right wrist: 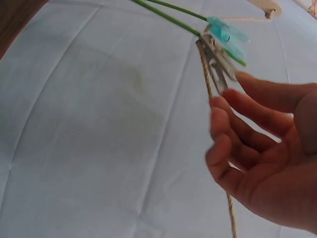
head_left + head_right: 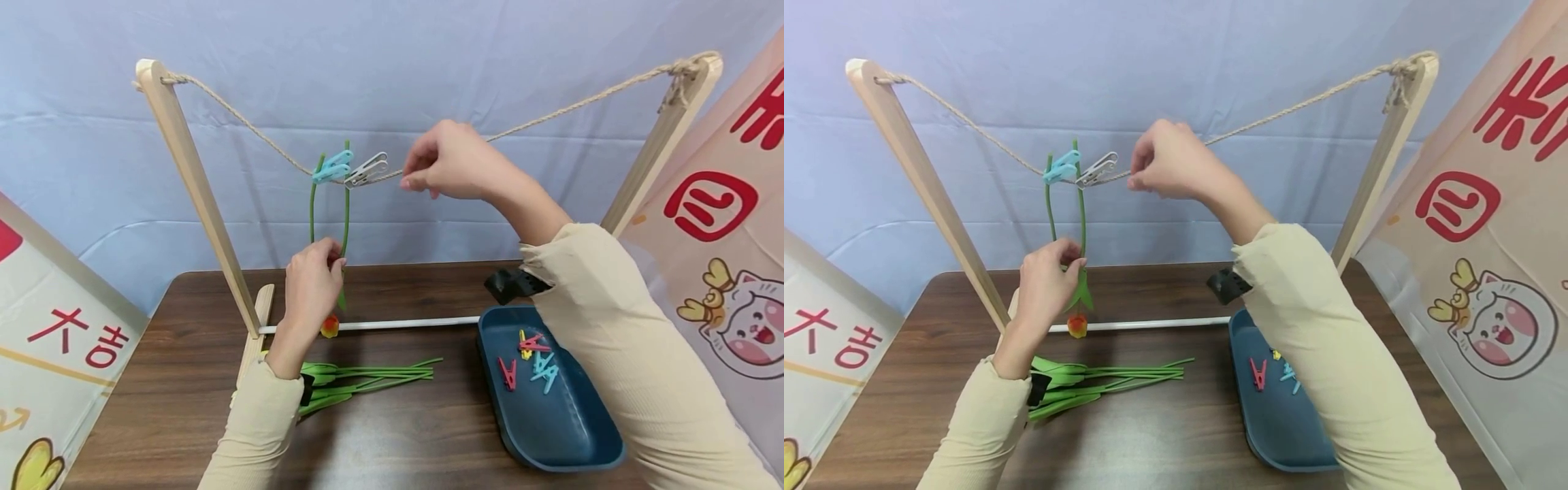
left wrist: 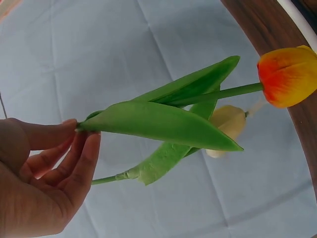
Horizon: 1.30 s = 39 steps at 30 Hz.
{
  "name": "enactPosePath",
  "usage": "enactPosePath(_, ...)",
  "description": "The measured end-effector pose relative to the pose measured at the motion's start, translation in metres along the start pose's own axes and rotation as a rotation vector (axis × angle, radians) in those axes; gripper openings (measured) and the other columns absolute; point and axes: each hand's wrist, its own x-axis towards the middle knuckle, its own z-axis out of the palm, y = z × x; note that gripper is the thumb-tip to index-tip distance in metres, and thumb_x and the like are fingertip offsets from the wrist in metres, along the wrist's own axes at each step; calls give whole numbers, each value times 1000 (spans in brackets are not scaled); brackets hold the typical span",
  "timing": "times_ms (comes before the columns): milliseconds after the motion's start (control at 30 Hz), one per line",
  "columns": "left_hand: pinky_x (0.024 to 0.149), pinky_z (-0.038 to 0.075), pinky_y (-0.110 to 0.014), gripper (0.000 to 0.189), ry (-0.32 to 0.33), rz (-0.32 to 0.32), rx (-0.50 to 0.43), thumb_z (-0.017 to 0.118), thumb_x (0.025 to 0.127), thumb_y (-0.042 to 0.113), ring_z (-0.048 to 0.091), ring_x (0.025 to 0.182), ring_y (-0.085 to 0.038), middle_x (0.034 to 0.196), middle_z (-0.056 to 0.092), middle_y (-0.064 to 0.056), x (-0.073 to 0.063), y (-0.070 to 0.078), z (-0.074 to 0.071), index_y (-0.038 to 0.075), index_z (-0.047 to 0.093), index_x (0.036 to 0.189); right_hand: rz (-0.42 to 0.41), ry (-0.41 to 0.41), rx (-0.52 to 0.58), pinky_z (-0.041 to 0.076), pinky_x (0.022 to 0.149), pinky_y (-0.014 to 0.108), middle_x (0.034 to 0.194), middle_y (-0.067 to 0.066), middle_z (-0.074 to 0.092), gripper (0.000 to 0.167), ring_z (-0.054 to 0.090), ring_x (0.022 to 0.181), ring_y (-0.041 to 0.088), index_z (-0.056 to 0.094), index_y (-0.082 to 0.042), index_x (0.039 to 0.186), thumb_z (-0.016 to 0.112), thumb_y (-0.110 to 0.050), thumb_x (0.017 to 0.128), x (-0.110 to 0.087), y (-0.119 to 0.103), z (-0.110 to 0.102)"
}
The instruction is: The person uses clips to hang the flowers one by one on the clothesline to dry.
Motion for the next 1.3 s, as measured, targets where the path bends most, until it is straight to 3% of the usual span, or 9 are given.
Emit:
enactPosePath(167,65,47,-42,4,-8,-6,8,65,81,0,61,69,-26,77,65,-10,0,0,-1,0,66,85,-8,-133,-59,43,66,33,70,3,64,11,58,61,19,70,-5,89,64,-14,86,-10,24,0)
enactPosePath(433,66,47,-40,4,-38,-30,15,64,83,2,60,70,-26,78,65,-11,-2,-1,-2,0,66,86,85,-238,28,44,59,32,71,3,62,11,57,61,20,67,0,89,61,-9,86,-32,94,20)
enactPosePath(700,63,46,-40,5,-48,-25,27,64,84,5,59,67,-25,75,64,-10,-5,-4,-3,1,66,85,255,-285,160,48,55,33,71,4,61,14,56,58,17,63,6,92,59,-5,85,-71,180,56)
enactPosePath(900,59,44,-40,5,-60,-44,22,65,83,6,57,63,-24,71,62,-8,-9,-8,-2,2,66,84,362,-284,182,51,54,34,77,8,63,10,59,58,18,62,8,84,54,2,83,-102,234,83)
enactPosePath(1067,57,44,-38,6,-73,-53,18,64,84,8,57,62,-24,71,62,-7,-12,-10,-2,3,66,83,455,-297,186,52,51,32,70,9,61,6,60,55,16,60,11,77,54,8,78,-124,261,104)
enactPosePath(1300,57,45,-38,7,-85,-62,26,64,84,9,57,62,-24,70,62,-7,-16,-13,-1,4,66,80,540,-279,171,52,53,28,68,11,55,8,60,56,15,60,14,79,54,14,73,-144,278,126)
